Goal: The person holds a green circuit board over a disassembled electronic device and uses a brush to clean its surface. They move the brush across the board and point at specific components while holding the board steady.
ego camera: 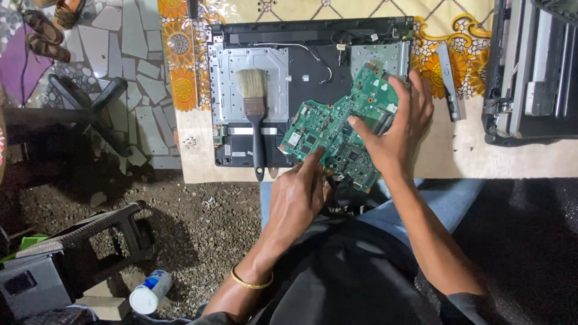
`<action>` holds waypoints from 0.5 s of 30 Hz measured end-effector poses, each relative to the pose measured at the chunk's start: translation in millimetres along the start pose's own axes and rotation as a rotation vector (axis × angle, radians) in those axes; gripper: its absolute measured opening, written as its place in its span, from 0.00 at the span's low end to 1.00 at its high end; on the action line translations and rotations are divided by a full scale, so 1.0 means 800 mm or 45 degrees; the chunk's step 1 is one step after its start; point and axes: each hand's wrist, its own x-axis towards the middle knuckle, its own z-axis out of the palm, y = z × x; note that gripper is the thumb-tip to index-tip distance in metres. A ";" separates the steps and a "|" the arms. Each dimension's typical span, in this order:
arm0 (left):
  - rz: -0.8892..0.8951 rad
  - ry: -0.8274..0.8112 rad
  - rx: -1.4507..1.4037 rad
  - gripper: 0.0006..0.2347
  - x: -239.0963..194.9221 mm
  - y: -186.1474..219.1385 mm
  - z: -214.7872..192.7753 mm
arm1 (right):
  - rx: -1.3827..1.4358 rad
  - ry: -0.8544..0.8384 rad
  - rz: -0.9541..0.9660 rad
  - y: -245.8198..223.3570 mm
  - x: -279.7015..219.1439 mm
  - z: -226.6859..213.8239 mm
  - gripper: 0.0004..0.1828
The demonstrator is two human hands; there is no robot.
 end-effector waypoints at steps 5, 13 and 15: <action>-0.109 -0.073 0.026 0.19 0.005 0.008 -0.002 | -0.010 0.002 0.007 0.002 0.000 0.003 0.50; -0.060 -0.051 0.171 0.22 0.004 0.018 -0.001 | -0.015 0.007 -0.007 0.010 -0.001 0.004 0.50; -0.033 -0.026 0.168 0.22 0.005 0.018 0.000 | -0.013 0.027 -0.020 0.012 -0.002 0.006 0.51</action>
